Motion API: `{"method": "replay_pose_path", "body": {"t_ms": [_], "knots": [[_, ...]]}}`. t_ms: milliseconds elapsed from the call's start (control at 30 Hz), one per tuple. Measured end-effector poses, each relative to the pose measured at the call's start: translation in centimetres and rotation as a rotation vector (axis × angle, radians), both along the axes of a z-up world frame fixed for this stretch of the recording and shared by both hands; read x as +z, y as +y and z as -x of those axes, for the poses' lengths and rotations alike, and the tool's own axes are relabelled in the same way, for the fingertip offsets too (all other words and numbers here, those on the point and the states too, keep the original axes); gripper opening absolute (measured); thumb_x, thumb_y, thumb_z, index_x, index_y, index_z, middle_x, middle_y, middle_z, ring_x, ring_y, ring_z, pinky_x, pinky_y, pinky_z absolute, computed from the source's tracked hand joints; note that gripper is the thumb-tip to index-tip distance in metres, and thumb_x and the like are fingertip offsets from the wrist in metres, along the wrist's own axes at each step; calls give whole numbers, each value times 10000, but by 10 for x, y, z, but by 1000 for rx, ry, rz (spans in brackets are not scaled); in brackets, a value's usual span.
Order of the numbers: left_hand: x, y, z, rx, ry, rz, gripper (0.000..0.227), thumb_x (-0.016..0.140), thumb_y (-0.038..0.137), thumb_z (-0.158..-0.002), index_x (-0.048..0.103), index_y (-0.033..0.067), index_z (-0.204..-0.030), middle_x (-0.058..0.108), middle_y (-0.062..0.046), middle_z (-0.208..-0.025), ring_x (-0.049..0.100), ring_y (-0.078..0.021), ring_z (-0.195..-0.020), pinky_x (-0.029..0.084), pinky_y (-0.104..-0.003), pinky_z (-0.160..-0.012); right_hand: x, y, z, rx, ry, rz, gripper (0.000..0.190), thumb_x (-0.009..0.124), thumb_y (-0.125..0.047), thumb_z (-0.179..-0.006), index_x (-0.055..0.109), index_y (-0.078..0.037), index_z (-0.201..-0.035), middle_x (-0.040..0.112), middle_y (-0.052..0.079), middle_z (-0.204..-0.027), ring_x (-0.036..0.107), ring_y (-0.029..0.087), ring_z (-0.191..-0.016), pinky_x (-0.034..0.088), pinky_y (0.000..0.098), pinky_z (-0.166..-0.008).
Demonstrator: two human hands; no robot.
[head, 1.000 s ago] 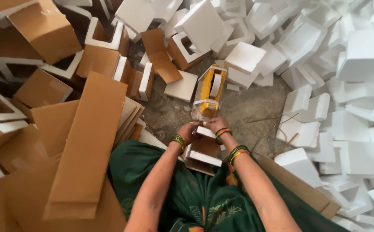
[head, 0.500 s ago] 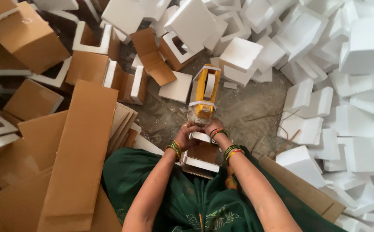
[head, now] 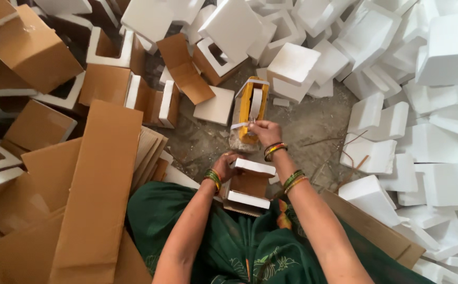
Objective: The person sits on the floor and assembles small cardboard boxes using white foam inserts. They place the foam pieces into the cardboard, fold the flaps, and secure the boxes with a tape dispenser. The process is repeated for multiple units.
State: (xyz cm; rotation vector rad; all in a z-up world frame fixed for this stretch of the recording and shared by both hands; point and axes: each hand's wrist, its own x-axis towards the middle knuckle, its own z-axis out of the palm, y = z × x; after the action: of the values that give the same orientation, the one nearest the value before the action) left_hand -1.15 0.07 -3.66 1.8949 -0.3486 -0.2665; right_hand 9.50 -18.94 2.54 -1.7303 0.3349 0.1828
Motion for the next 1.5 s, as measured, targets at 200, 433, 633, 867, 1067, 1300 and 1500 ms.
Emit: {"method": "replay_pose_path", "body": {"t_ms": [200,433,633,867,1067,1300,1500], "knots": [[-16,2,0,15,58,16,380,788,53,-746,739,128,-1115,709,-92,-1126,699,-293,-1049,575,-370,-918,5,-4,133,372,-9,99,225,781,-203,-878,800,-37,-1028,810,28,-919,705,66,-823,578,257,-770],[-28,3,-8,-15,-94,-102,332,793,79,-772,712,103,-1093,716,-153,-1113,657,-384,-1091,539,-423,-933,-47,-6,150,420,152,339,201,792,-228,-817,833,-69,-933,823,72,-848,758,138,-751,595,284,-741],[-13,12,-13,-197,188,122,518,809,119,-712,570,72,-1170,660,-193,-1123,627,-360,-1097,484,-418,-921,-66,10,161,295,-87,651,214,757,-210,-777,820,-80,-934,743,205,-869,747,328,-834,580,404,-798],[-7,6,-9,-61,4,-11,388,778,103,-751,661,85,-1121,734,-152,-1090,696,-343,-1044,561,-416,-883,-5,20,162,409,118,765,305,765,-339,-834,779,-40,-894,730,213,-823,723,364,-822,563,438,-758],[-20,3,-2,-63,75,8,312,800,155,-770,688,122,-1059,753,-117,-1066,742,-312,-964,586,-386,-841,23,-4,111,20,-221,539,280,717,-317,-936,767,-46,-990,748,145,-807,747,216,-713,554,342,-664],[-39,2,-5,10,-110,-76,473,845,185,-748,645,90,-1166,711,-179,-1085,683,-408,-989,556,-443,-829,-54,-16,50,292,230,192,307,825,-349,-822,819,-86,-980,806,61,-861,719,126,-712,566,314,-669],[-7,-8,9,285,176,52,575,910,155,-648,610,158,-1139,738,-113,-1086,724,-319,-1005,585,-411,-875,-64,-16,54,381,249,531,306,880,-346,-720,833,-82,-868,796,92,-811,750,175,-712,585,326,-703]]}}
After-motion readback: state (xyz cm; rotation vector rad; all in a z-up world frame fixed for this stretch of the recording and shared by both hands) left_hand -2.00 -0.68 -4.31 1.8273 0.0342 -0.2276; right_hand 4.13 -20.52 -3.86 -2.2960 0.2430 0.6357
